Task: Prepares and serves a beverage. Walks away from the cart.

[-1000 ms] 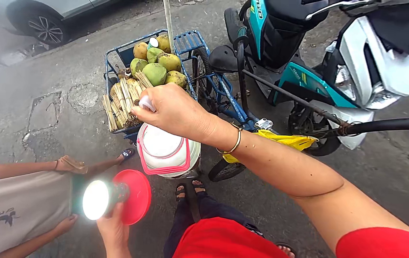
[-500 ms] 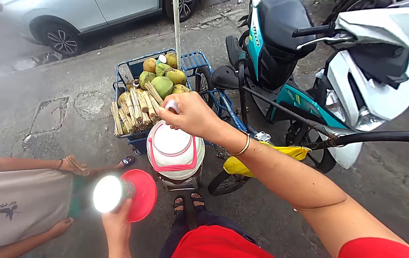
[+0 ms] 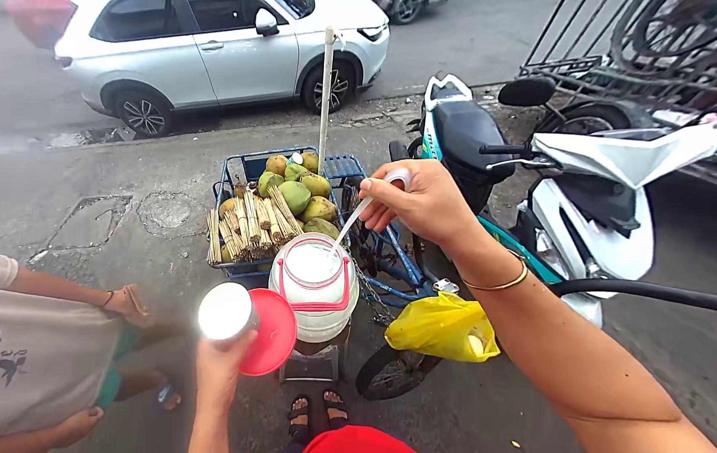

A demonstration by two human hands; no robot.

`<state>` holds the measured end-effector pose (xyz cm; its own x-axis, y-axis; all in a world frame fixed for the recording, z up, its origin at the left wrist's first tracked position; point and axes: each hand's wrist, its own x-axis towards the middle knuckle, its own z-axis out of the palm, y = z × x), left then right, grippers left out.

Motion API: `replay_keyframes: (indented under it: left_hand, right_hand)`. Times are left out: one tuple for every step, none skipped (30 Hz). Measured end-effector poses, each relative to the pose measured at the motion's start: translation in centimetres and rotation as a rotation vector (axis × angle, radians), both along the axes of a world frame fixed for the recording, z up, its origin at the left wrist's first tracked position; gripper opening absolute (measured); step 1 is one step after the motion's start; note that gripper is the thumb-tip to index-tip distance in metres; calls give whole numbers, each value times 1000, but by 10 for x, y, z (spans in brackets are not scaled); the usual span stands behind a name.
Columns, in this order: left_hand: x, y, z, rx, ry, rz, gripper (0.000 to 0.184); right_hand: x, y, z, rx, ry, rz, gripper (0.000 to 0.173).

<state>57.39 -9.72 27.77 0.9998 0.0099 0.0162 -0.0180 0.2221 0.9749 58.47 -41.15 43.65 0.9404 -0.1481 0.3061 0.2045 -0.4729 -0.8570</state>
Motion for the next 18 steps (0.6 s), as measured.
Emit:
replay_keyframes:
  left_hand:
    - [1,-1,2,-3,-5,-16,50]
    - [3,-2,4,0,-10,-31,51]
    - [4,-4,7,12,-13,-43,51]
    - [5,-5,9,16,-13,-54,51]
    - [6,-6,11,17,-13,-69,51]
    - [7,-7,12,15,-11,-86,51]
    - [8,-8,14,19,-9,-104,50]
    - [8,-9,16,24,-8,-123,50]
    - [9,-11,18,29,-6,-145,50]
    - [10,-12,19,39,-3,-167,50]
    - [12,-14,20,54,-1,-189,51]
    - [14,-17,21,69,-1,-206,51]
    - [17,-20,22,79,-2,-228,51]
    - [19,-23,22,88,-3,-250,52]
    - [21,-27,23,96,-6,-270,52]
    - [24,-30,24,105,-12,-286,53]
    - [27,-34,25,120,-16,-299,54]
    - [30,-37,26,137,-18,-309,55]
  right_hand:
    - [-3,-1,4,3,-5,-7,22]
    - [-5,-2,8,6,-15,-10,22]
    - [-8,-3,12,8,-24,-11,21]
    - [-11,-3,16,12,-33,-18,21]
    - [-13,-4,21,20,-43,-27,21]
    - [-16,-4,25,29,-54,-33,20]
    - [-17,-5,29,41,-69,-36,20]
    - [-19,-6,33,49,-83,-36,19]
    - [-20,-7,38,56,-99,-39,19]
    - [-21,-7,43,65,-114,-43,20]
    - [-21,-8,50,71,-127,-43,20]
    - [-20,-9,56,79,-147,-44,20]
    - [-18,-9,64,87,-165,-43,20]
    - [-16,-9,73,99,-185,-41,20]
    - [-15,-9,82,104,-202,-41,20]
    - [-14,-8,91,102,-218,-39,20]
    - [-14,-7,100,93,-232,-38,21]
    - [-14,-6,109,83,-247,-37,21]
